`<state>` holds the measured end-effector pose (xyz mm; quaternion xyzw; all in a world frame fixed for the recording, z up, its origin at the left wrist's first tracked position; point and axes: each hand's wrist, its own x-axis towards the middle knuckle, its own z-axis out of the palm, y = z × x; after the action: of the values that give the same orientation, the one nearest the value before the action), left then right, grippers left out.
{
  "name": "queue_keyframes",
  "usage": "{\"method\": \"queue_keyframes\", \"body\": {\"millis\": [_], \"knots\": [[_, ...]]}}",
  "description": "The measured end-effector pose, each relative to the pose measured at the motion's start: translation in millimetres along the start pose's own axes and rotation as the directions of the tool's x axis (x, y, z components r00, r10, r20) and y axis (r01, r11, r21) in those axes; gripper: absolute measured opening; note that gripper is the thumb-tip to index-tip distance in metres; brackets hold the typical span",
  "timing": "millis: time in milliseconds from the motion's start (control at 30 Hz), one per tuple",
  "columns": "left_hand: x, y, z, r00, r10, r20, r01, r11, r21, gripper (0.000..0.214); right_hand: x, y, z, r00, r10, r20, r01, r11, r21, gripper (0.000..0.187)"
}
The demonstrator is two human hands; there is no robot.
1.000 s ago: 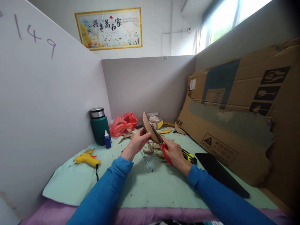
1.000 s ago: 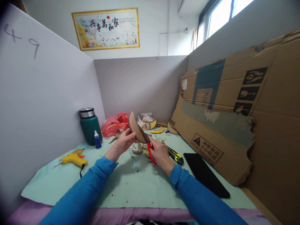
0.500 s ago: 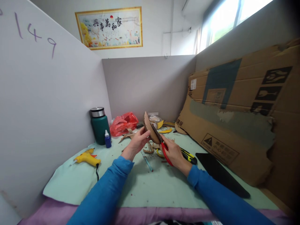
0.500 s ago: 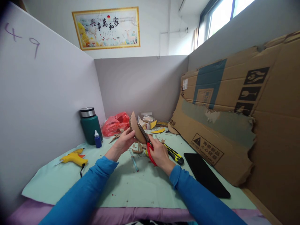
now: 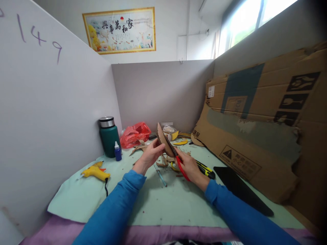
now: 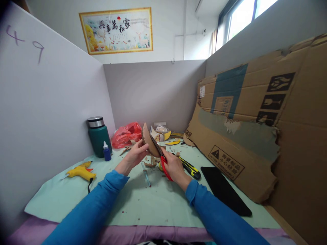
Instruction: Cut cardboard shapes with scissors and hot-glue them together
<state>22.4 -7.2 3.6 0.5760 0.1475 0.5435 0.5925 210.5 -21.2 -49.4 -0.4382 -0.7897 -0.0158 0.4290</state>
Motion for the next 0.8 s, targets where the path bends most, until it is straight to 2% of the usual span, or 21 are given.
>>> {"method": "queue_keyframes", "body": {"millis": [500,800], "knots": [[1.6,-2.9,-0.7,1.000,0.031,-0.006,-0.030,0.999,0.016,0.046,-0.2,-1.5,3.0,0.998,0.058,0.008,-0.057,0.998,-0.014,0.051],[-0.5,0.1,3.7,1.000,0.027,-0.012,-0.026,0.998,0.053,0.047,-1.0,-9.1,-0.2,0.999,0.048,0.006,-0.048,0.999,-0.015,0.051]]}}
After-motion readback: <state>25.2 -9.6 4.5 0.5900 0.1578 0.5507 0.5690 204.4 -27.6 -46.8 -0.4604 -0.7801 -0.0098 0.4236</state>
